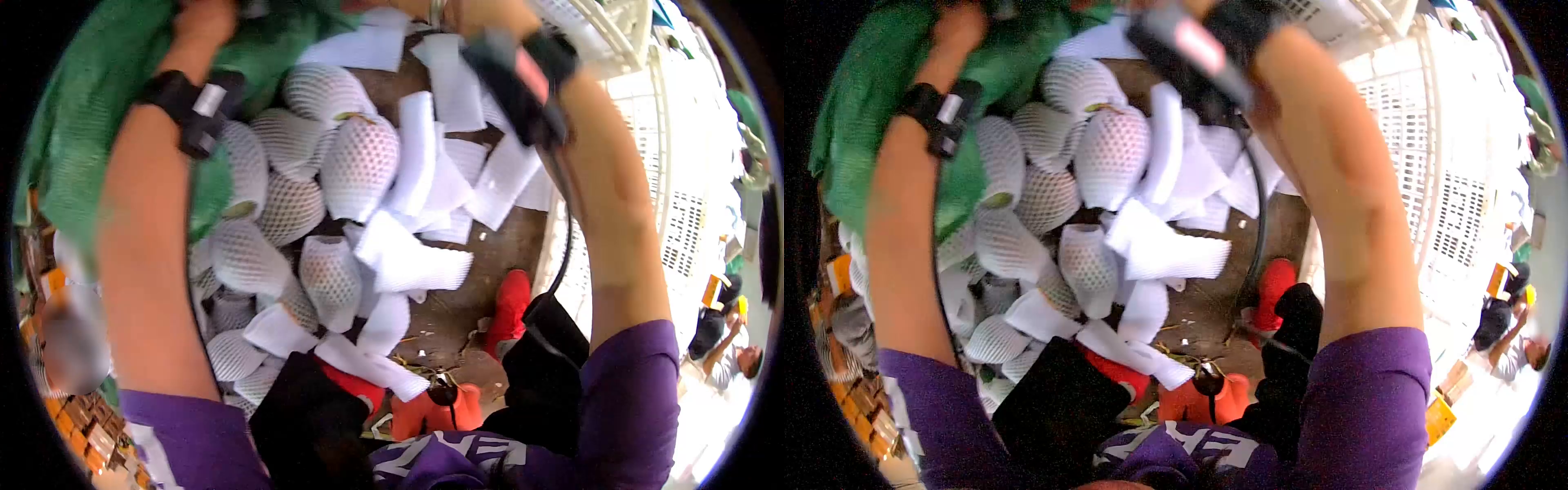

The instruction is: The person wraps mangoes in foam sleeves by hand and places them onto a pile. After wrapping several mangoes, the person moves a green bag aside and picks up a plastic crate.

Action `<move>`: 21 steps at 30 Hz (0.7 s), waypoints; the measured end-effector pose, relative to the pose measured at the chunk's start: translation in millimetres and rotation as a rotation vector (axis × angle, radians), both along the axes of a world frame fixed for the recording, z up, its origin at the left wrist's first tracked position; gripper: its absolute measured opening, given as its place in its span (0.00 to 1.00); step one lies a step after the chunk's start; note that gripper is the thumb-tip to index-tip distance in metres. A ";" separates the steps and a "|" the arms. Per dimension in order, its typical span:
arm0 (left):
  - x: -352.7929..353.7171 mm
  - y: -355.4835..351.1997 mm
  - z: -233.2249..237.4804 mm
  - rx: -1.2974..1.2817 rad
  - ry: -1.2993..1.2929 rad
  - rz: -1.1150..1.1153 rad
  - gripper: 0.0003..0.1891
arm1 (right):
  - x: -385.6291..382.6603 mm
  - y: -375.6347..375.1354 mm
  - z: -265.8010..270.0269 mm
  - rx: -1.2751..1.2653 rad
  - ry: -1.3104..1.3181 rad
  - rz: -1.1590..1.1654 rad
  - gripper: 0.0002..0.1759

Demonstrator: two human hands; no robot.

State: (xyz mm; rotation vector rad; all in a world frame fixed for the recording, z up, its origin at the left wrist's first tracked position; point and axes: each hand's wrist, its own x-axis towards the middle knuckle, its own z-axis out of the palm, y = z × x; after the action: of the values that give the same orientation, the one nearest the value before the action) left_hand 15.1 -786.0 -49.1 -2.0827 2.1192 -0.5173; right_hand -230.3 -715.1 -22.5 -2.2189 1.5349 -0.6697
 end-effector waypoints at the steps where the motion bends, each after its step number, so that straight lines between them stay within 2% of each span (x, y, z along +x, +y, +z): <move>1: 19.8 -30.5 -12.2 0.101 -0.008 0.028 0.26 | 0.4 27.1 -11.6 -0.004 0.034 0.051 0.22; 2: 22.7 -39.9 -20.6 -0.006 -0.105 -0.035 0.23 | -0.1 59.3 -28.2 0.050 0.042 0.111 0.21; 3: 24.4 -37.3 -22.6 -0.110 -0.216 -0.089 0.20 | 10.9 102.4 -41.1 0.108 0.237 0.109 0.25; 4: 22.1 -36.7 -24.8 -0.103 -0.230 -0.088 0.20 | 13.3 146.4 -47.8 0.166 0.163 0.234 0.29; 5: 17.7 -31.2 -19.9 -0.025 -0.195 -0.088 0.21 | 21.8 188.8 -69.5 0.166 0.088 0.406 0.33; 6: 10.1 -23.5 -10.2 0.049 -0.167 -0.088 0.23 | 33.8 234.1 -107.9 -0.038 -0.045 0.503 0.32; 7: 3.3 -15.0 0.2 0.123 -0.146 -0.087 0.25 | 37.6 266.4 -110.1 0.008 0.047 0.718 0.30; 8: -1.5 -7.0 11.5 0.193 -0.127 -0.082 0.27 | 44.0 293.2 -122.9 0.097 0.115 0.828 0.26; 9: -9.2 3.8 24.2 0.257 -0.097 -0.078 0.29 | 46.8 311.0 -152.3 0.071 0.162 0.812 0.22; 10: -12.0 30.3 27.8 0.094 -0.090 -0.185 0.32 | 45.3 317.7 -182.9 0.023 0.172 0.606 0.19; 11: -6.2 58.7 24.0 -0.064 -0.074 -0.286 0.35 | 33.1 287.0 -158.8 0.178 0.458 0.641 0.20; 12: 11.7 68.5 14.0 -0.312 -0.332 -0.442 0.34 | 16.6 287.3 -199.0 -0.121 0.434 0.587 0.17; 13: 27.7 76.7 8.9 -0.557 -0.592 -0.594 0.34 | 5.8 274.7 -195.7 -0.129 0.369 0.555 0.16; 15: -3.2 146.7 46.1 -0.318 -0.181 -0.703 0.27 | -5.6 239.6 -191.4 0.007 0.513 0.410 0.20; 16: -13.5 173.6 54.3 -0.131 0.092 -0.777 0.30 | -17.7 217.8 -171.5 0.026 0.629 0.384 0.25; 17: -22.6 189.4 58.7 0.051 0.368 -0.839 0.33 | -23.6 198.9 -149.5 0.066 0.685 0.263 0.31; 18: -30.7 201.6 41.4 0.053 0.253 -0.979 0.32 | -24.9 182.9 -127.1 0.130 0.670 0.143 0.33; 19: -29.5 214.7 15.1 0.055 0.132 -1.112 0.30 | -25.8 169.2 -108.0 0.338 0.744 0.119 0.34; 20: -19.4 209.0 -7.8 0.125 0.014 -1.002 0.29 | -23.8 158.1 -89.4 0.553 0.819 0.173 0.34; 21: -7.2 188.2 -27.4 0.201 -0.096 -0.884 0.28 | -20.0 154.8 -77.3 0.537 0.942 0.228 0.28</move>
State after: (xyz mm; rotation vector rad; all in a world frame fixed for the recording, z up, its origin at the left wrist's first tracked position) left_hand 7.8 -597.8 -76.5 -0.9125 2.7996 -0.4305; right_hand -250.3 -560.3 -99.8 -2.2787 1.4991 0.8910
